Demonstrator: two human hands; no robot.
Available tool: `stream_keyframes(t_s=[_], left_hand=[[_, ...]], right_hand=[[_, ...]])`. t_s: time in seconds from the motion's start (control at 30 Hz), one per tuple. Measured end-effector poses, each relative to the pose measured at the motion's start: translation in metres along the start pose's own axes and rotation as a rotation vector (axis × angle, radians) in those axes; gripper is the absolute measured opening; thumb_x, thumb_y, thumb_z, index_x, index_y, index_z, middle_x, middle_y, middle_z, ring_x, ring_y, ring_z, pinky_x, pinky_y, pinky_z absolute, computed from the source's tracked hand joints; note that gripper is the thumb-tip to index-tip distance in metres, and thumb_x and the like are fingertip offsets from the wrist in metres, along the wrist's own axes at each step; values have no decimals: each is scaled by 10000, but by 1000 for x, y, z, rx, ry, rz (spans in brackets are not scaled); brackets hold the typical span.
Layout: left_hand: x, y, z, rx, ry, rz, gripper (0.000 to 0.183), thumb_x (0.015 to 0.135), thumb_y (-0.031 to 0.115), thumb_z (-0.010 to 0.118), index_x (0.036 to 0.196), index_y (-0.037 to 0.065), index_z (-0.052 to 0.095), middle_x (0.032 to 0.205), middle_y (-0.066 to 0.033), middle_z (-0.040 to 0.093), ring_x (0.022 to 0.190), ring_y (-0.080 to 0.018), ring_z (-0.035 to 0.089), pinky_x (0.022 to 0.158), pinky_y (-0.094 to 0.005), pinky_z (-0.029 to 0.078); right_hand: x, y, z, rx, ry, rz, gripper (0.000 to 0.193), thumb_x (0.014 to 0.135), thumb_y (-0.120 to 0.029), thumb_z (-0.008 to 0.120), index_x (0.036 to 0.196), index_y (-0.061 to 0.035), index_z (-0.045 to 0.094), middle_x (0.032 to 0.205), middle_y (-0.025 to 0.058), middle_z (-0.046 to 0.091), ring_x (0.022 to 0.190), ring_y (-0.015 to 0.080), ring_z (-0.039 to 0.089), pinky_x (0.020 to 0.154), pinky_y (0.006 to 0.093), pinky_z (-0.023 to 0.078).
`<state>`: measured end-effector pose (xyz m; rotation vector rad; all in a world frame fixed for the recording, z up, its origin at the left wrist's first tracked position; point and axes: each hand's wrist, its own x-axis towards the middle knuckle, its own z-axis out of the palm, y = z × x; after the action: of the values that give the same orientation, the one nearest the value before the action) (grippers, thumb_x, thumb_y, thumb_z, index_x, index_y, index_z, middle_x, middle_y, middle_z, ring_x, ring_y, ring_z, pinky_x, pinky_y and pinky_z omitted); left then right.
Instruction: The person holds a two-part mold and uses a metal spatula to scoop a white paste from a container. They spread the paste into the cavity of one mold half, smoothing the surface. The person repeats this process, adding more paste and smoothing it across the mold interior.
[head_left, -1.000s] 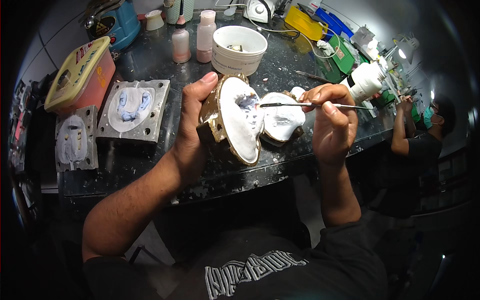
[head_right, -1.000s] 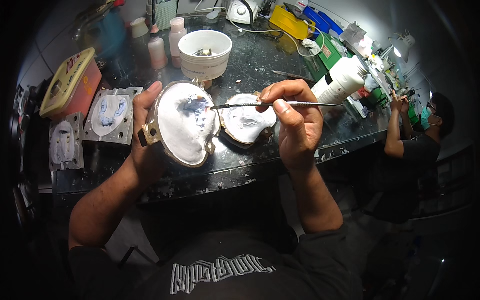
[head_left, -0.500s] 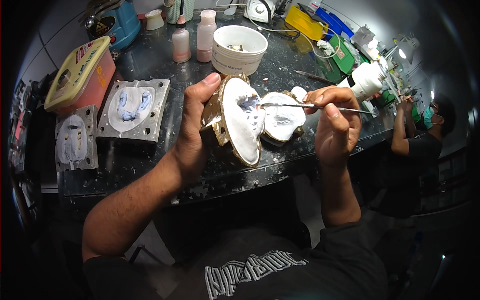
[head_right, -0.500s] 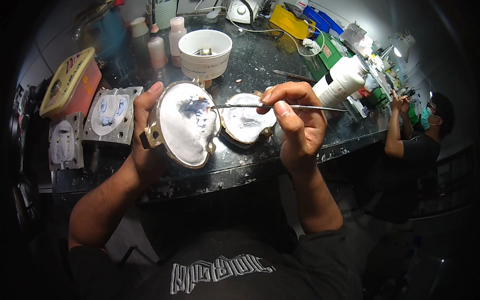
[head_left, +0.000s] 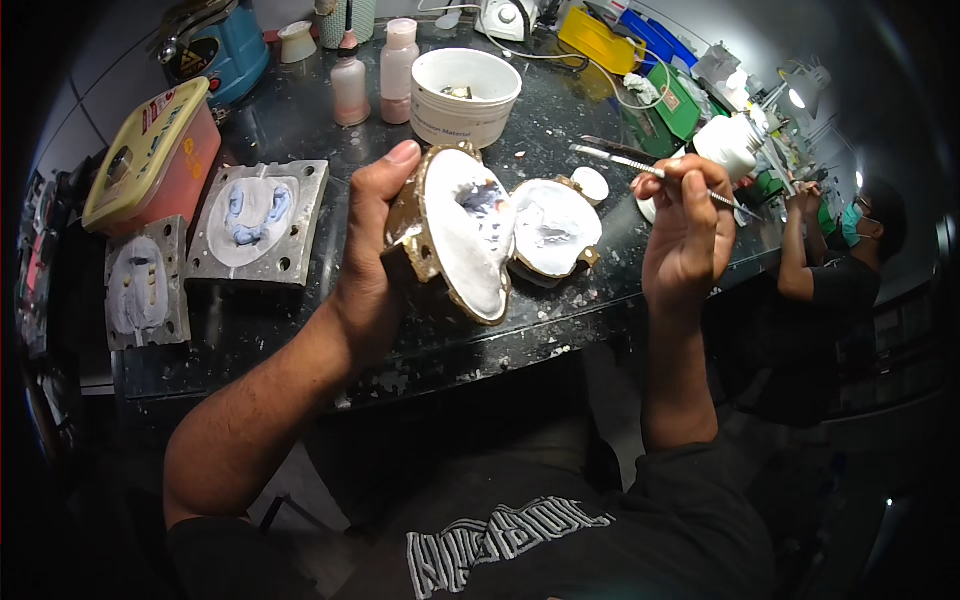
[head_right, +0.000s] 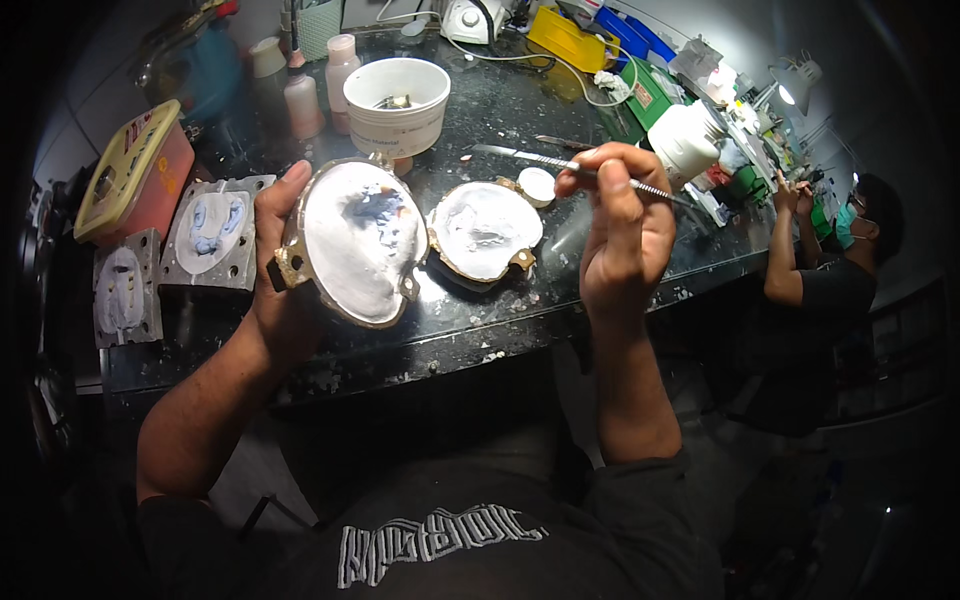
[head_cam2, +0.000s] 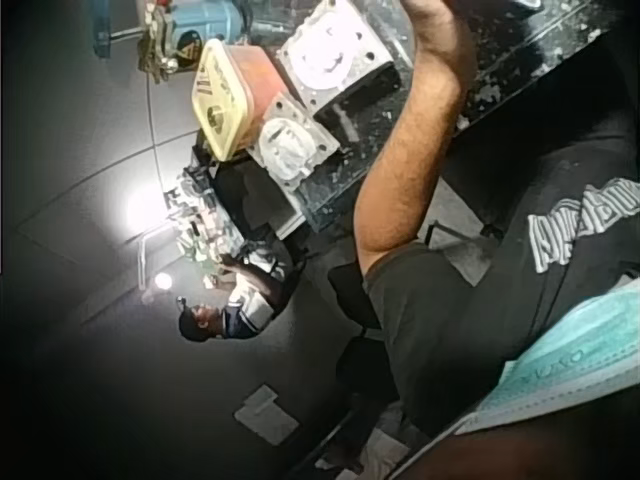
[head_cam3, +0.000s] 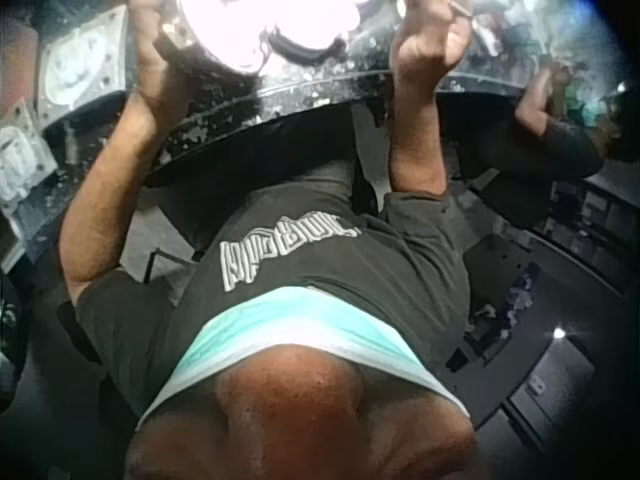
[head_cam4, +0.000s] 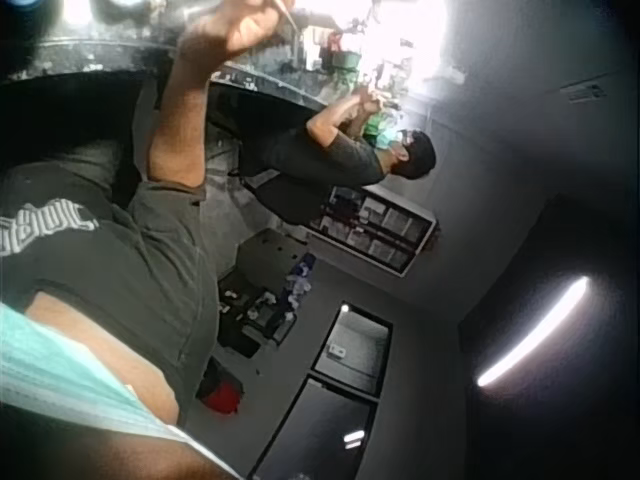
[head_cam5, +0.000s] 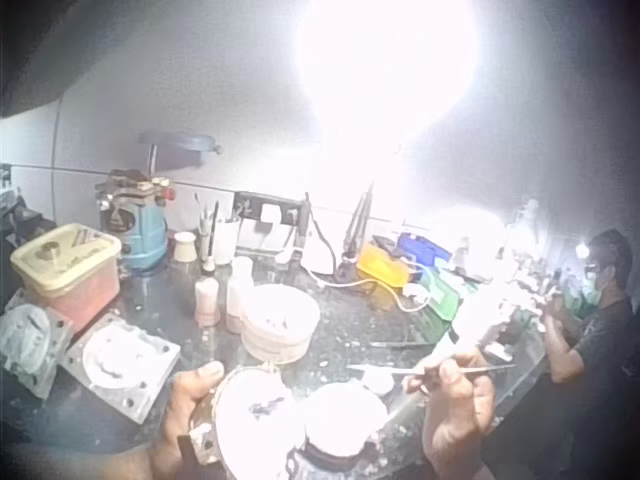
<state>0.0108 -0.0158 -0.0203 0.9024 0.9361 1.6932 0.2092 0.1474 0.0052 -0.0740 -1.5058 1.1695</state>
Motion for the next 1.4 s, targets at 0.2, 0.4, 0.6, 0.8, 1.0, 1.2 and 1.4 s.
stream_keyframes(t_s=[0.2, 0.4, 0.6, 0.8, 1.0, 1.2, 1.4], left_hand=[[3, -17, -6, -240, -160, 257, 616, 991, 422, 517, 1413, 107, 197, 1320, -195, 508, 1191, -275, 570, 1033, -437, 470], [1, -11, -5, -281, -178, 132, 701, 952, 535, 490, 1429, 125, 179, 1327, -204, 489, 1135, -289, 594, 936, -436, 494], [-2, -14, -5, -92, -160, 170, 906, 848, 745, 487, 1467, 191, 125, 1281, -221, 494, 985, -335, 662, 682, -399, 612], [0, -11, -15, -524, -437, -185, 936, 819, 756, 527, 1487, 253, 106, 1336, -211, 463, 999, -367, 651, 705, -425, 589], [2, -3, -5, -435, -253, -137, 897, 839, 745, 465, 1466, 143, 243, 1295, -180, 531, 1049, -311, 616, 837, -420, 511], [10, 1, 1, -646, -181, -223, 841, 935, 707, 249, 1306, -1, 509, 1192, -168, 611, 1091, -237, 620, 1001, -381, 472], [5, 8, 10, -455, -36, -171, 768, 881, 638, 480, 1253, -32, 537, 1168, -221, 619, 1047, -331, 628, 966, -469, 501]], right_hand=[[1, 12, -51, -527, 14, 57, 177, 1015, -149, 521, 1007, 5, 610, 910, 53, 645, 814, 118, 621, 773, 246, 497], [-12, 16, -58, -843, -133, 199, 157, 987, -140, 574, 990, -14, 667, 857, 70, 684, 823, 130, 635, 757, 270, 492], [-16, 15, -57, -855, -110, 210, 150, 983, -131, 585, 1000, -11, 674, 871, 64, 686, 835, 125, 635, 769, 266, 492], [-8, -5, -52, -314, -27, 277, 161, 962, -44, 603, 1096, 37, 640, 995, 88, 683, 913, 125, 651, 848, 253, 516], [-1, -32, -22, -51, -154, 173, 184, 918, -85, 590, 1020, 62, 631, 934, 131, 653, 846, 174, 627, 784, 300, 505], [-6, -43, 9, -147, -282, 85, 202, 815, -74, 546, 940, 59, 634, 912, 140, 629, 798, 164, 598, 760, 298, 490], [-7, -43, 12, -127, -329, 3, 203, 791, -76, 551, 911, 59, 645, 880, 145, 638, 812, 182, 602, 762, 303, 492]])
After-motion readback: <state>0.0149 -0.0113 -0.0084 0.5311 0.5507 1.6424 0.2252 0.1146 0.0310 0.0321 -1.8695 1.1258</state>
